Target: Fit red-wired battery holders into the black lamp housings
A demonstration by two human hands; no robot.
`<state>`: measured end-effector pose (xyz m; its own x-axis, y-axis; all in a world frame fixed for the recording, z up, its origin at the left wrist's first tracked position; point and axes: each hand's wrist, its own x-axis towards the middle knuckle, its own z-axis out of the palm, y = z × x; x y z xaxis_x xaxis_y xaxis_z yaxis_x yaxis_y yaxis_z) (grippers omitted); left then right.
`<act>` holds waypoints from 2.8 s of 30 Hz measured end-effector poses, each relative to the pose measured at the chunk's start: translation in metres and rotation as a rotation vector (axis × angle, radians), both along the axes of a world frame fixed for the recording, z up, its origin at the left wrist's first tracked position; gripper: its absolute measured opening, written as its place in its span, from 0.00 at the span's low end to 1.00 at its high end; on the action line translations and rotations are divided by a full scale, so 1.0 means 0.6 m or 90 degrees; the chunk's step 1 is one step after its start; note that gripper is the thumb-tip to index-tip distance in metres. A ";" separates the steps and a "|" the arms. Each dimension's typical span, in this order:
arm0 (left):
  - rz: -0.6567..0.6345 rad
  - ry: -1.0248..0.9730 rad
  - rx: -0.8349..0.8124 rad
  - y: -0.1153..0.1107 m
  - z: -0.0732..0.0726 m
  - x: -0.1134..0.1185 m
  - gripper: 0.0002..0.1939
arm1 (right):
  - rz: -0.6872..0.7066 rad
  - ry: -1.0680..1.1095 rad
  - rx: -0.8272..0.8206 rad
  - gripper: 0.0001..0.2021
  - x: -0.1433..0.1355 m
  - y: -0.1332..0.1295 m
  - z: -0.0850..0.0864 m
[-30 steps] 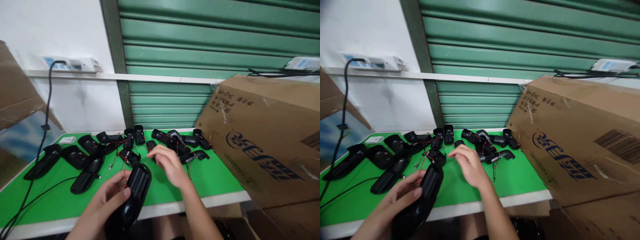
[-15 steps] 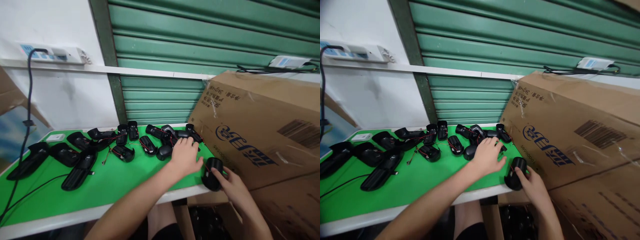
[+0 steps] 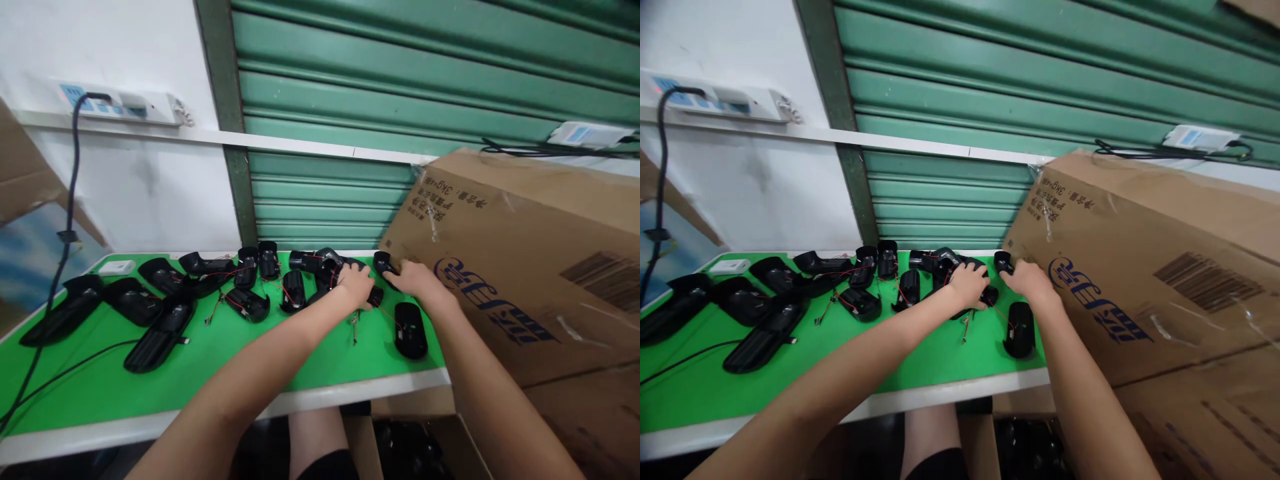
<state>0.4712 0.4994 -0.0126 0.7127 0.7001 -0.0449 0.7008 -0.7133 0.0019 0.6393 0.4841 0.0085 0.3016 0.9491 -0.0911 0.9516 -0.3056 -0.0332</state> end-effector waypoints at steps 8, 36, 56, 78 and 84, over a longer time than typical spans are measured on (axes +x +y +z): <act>-0.003 -0.079 0.049 0.022 -0.019 -0.068 0.34 | -0.026 0.023 -0.031 0.29 -0.016 0.070 -0.035; 0.266 -0.833 -0.953 -0.019 -0.011 -0.385 0.31 | 0.652 0.420 0.294 0.40 -0.328 0.009 -0.018; 0.246 -0.920 -0.754 -0.048 0.003 -0.370 0.27 | 0.315 0.873 0.355 0.14 -0.303 0.008 -0.038; 0.280 -0.812 -0.511 -0.067 0.007 -0.348 0.30 | 0.228 0.805 0.476 0.16 -0.377 -0.015 -0.045; 0.339 -0.922 -0.507 -0.055 -0.014 -0.342 0.33 | 0.458 0.541 0.611 0.08 -0.364 -0.027 -0.054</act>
